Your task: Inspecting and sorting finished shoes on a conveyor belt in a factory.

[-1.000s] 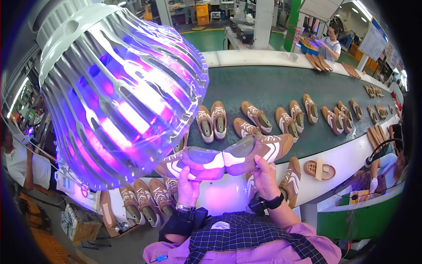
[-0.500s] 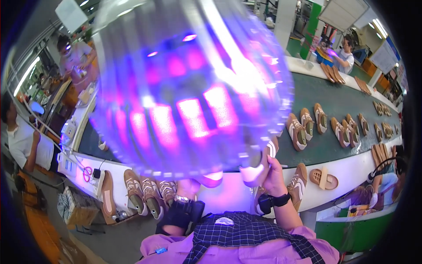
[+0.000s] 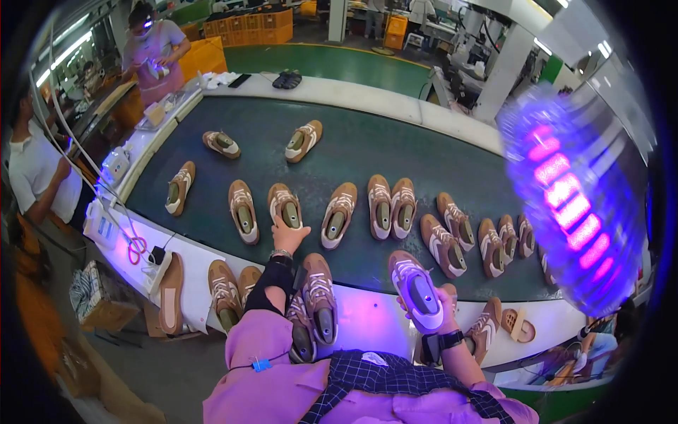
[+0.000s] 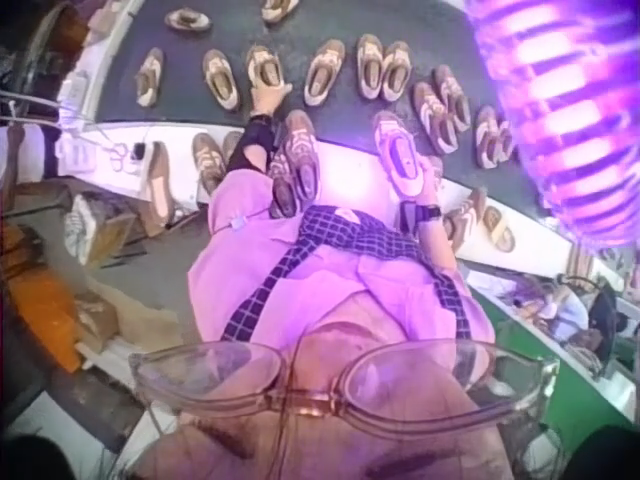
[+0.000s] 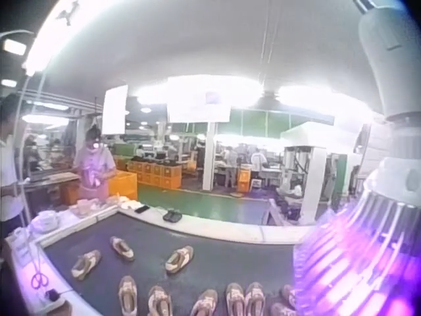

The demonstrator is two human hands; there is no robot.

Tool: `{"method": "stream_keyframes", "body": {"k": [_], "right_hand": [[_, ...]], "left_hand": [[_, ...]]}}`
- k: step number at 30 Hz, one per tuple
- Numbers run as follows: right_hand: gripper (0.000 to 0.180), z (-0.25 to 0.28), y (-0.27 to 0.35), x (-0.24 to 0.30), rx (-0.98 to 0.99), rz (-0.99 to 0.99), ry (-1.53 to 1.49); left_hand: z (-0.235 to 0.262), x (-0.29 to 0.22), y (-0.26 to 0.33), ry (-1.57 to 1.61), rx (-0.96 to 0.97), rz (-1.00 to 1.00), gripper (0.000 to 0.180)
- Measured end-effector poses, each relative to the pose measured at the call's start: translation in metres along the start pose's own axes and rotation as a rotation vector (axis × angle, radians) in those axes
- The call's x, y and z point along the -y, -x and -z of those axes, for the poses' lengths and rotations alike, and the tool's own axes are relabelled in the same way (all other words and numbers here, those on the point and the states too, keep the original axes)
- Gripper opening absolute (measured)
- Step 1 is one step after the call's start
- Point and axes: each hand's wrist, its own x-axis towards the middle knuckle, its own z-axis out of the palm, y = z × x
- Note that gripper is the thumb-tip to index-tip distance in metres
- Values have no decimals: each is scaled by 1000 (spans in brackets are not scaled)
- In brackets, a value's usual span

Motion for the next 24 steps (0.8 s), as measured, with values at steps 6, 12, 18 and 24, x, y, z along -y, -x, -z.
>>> {"method": "stream_keyframes", "body": {"k": [6,12,18,24], "right_hand": [[64,-23,-67,-2,-91,-108,7],[54,-87,-232,38,-43,126,-58],[55,-13,-387,126,-572,139,343],[48,7,-351,49,-836,688,1644]], "left_hand": [[-11,34,-21,-59,-73,73,71],[14,26,-27,-134,18,179,74],[-8,-50,-16,-186,-289,-388,83],[-41,-54,-22,-39,188,-414,77]]}}
